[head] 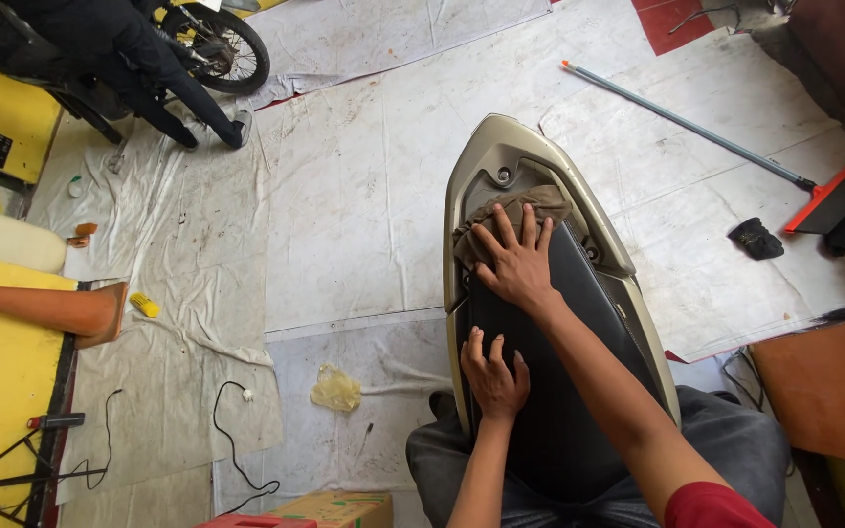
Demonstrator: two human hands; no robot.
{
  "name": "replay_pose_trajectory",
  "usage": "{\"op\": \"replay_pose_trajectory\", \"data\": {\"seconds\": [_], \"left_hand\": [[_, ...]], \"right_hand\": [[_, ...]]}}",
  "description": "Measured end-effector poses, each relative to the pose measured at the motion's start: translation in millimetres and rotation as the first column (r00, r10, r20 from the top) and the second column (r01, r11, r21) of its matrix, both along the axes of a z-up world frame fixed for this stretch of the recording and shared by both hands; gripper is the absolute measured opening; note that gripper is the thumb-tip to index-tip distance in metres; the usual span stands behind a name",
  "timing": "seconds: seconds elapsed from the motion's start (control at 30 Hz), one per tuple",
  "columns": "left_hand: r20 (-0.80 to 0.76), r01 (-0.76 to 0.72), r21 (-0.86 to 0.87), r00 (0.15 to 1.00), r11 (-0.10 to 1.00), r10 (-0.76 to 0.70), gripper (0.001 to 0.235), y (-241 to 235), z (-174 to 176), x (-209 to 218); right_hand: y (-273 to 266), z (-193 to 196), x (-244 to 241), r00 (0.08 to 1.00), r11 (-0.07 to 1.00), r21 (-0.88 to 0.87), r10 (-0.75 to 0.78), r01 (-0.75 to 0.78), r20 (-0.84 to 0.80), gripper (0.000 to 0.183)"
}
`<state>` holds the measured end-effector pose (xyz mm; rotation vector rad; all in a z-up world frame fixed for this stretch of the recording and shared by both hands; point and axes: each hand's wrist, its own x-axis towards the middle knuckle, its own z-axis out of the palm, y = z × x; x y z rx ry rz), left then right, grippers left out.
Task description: The person sits on the floor and wipes the black seat of a scooter with a brown cloth. They use both hands to rub the cloth over the seat surface, moving it back and forth to clean different areas.
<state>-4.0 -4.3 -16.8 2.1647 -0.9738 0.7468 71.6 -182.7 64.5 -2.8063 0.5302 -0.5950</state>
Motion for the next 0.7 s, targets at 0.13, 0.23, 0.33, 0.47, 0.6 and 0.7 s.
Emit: {"op": "replay_pose_trajectory", "data": {"seconds": [0.13, 0.23, 0.33, 0.47, 0.6, 0.7], "left_hand": [[-0.030, -0.002, -0.008, 1.000, 1.000, 0.002, 0.043, 3, 9, 2], [-0.060, 0.015, 0.002, 0.998, 1.000, -0.015, 0.046, 6, 4, 4], [0.003, 0.034, -0.017, 0.999, 0.999, -0.034, 0.034, 3, 2, 0], [-0.005, 0.061, 0.016, 0.998, 0.998, -0.061, 0.039, 5, 16, -1], [-0.062, 0.003, 0.066, 0.998, 0.998, 0.001, 0.037, 3, 15, 0], [-0.112, 0.003, 0.096, 0.994, 0.995, 0.007, 0.047, 4, 14, -2]], "right_hand": [[20, -5, -40, 1.000, 1.000, 0.011, 0.004, -0.004, -0.005, 0.066], [40, -20, -89, 0.998, 1.000, 0.018, -0.017, 0.018, -0.056, 0.065], [52, -31, -135, 1.000, 1.000, 0.026, 0.011, -0.011, -0.012, 0.061], [57, -36, -149, 1.000, 0.998, 0.061, 0.011, -0.010, -0.009, 0.062], [45, -31, -122, 0.999, 1.000, -0.008, 0.014, -0.015, -0.039, 0.061], [28, -28, -86, 0.999, 0.999, 0.017, 0.044, -0.044, 0.001, 0.063]]}}
